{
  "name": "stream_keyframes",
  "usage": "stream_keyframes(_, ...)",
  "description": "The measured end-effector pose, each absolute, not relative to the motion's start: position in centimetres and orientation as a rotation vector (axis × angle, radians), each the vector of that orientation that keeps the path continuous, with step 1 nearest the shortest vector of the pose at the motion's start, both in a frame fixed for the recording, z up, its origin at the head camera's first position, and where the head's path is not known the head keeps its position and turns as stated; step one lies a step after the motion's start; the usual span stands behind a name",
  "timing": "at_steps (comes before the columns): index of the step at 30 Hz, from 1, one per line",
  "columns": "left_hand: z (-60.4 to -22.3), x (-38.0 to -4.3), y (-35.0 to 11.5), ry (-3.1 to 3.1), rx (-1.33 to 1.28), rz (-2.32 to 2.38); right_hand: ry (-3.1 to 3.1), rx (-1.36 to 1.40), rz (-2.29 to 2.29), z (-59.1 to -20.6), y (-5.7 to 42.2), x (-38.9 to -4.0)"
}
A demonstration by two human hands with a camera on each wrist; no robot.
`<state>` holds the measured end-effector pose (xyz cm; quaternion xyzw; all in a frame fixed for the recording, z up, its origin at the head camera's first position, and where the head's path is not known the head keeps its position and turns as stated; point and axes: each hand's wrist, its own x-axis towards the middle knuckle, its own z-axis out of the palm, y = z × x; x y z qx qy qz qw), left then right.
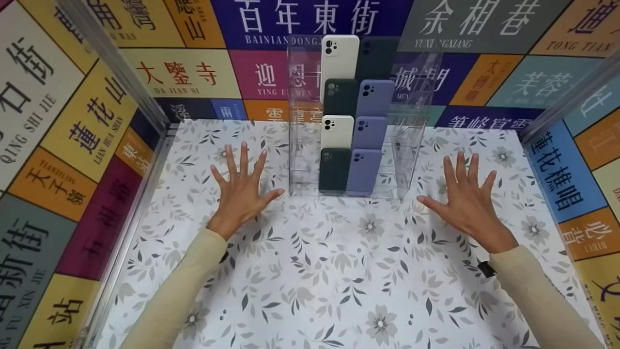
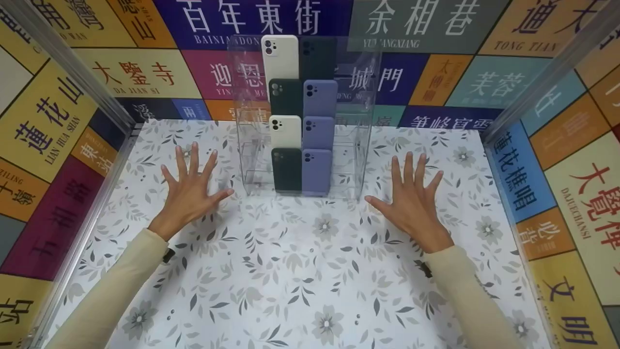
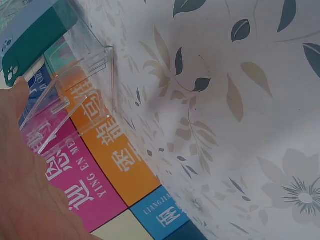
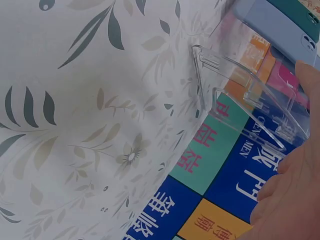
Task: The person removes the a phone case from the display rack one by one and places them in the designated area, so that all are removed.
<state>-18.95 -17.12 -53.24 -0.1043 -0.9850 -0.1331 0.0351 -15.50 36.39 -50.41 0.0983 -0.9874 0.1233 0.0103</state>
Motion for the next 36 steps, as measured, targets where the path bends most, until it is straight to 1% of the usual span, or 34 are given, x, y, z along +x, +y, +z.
stream_keyframes(23,-52.3,-19.1,-17.3,-3.055,-0.326,-0.397,-3.094,0.304,0.422,-49.7,35.5,-16.2)
stream_keyframes(36,-51.1,-20.1,-16.6,-3.061,-0.335,-0.567,-2.971,0.315,0.58,-48.5,35.0,-16.8)
